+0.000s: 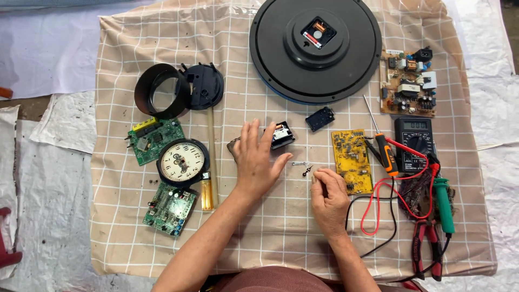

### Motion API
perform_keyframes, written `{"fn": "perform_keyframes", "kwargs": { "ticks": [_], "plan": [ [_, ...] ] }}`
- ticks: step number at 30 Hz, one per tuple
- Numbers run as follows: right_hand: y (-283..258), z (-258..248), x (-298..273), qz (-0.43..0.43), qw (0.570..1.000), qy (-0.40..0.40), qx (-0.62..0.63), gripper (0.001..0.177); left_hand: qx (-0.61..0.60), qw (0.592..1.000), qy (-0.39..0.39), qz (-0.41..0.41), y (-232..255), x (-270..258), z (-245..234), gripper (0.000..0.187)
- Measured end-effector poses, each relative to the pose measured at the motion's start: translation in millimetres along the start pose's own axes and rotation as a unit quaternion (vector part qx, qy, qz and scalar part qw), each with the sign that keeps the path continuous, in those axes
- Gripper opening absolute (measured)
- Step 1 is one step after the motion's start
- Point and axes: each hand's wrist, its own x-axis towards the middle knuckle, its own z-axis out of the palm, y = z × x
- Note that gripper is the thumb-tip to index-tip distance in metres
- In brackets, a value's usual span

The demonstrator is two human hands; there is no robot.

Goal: The person uses a soldering iron to work on a small black electronic component on a table covered with a checkered cloth. They then pick up a round clock face and a small black box, manipulating the internal gears and parts with their fingers.

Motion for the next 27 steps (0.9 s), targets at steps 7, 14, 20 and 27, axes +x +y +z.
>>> {"fn": "perform_keyframes", "kwargs": {
  "ticks": [7,14,20,27],
  "plan": [
    [1.6,-0.5,-2.1,0.014,1.0,0.01,0.009,0.012,0.074,0.996,-0.038,0.025,-10.8,-3.0,45.2,0.082],
    [2.7,0.5,-1.0,0.006,1.0,0.007,0.008,0.01,-0.094,0.991,0.057,0.071,-0.4,-18.0,38.4,0.062],
    [1.2,0.8,0.5,0.008,1.0,0.005,0.002,0.01,-0.543,0.829,-0.011,-0.13,18.3,-31.5,6.7,0.068],
    [-3.4,1.8,2.0,-0.006,1.0,-0.005,-0.013,0.011,-0.857,0.395,-0.164,-0.287,-25.5,-20.8,10.6,0.039]
  ]
}}
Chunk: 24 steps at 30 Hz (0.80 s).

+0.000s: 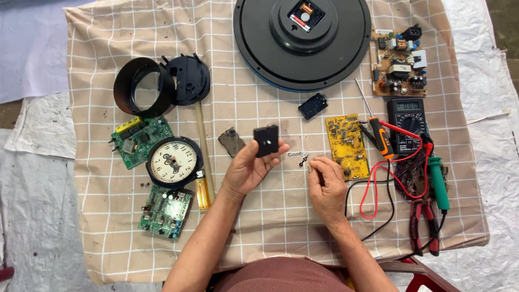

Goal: The person uses a soldering iron to work on a small black electronic component on a table covered with a checkered cloth. They then pick up a round clock face and a small black box, manipulating the internal gears and parts with their fingers.

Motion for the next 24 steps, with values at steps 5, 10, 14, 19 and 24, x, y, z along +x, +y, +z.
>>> {"fn": "perform_keyframes", "kwargs": {
  "ticks": [5,10,14,19,24],
  "plan": [
    [-4.0,0.4,2.5,-0.003,1.0,0.0,-0.011,0.012,0.028,1.0,-0.001,-0.013,-3.7,2.2,-5.3,0.038],
    [-0.3,4.0,0.0,-0.012,1.0,0.006,-0.022,0.013,0.026,0.999,-0.016,-0.022,-0.1,2.5,-0.6,0.04],
    [1.1,4.1,0.6,-0.021,0.999,0.01,-0.026,0.013,0.015,0.999,-0.036,-0.03,4.4,4.2,2.5,0.045],
    [-5.6,2.0,-0.5,-0.021,1.0,0.018,-0.01,0.013,0.039,0.997,-0.06,-0.017,0.9,2.6,-2.5,0.05],
    [-47.2,4.0,-1.0,0.219,0.954,-0.034,0.202,0.023,0.145,0.979,0.006,0.14,-20.8,-0.8,-16.8,0.056]
  ]
}}
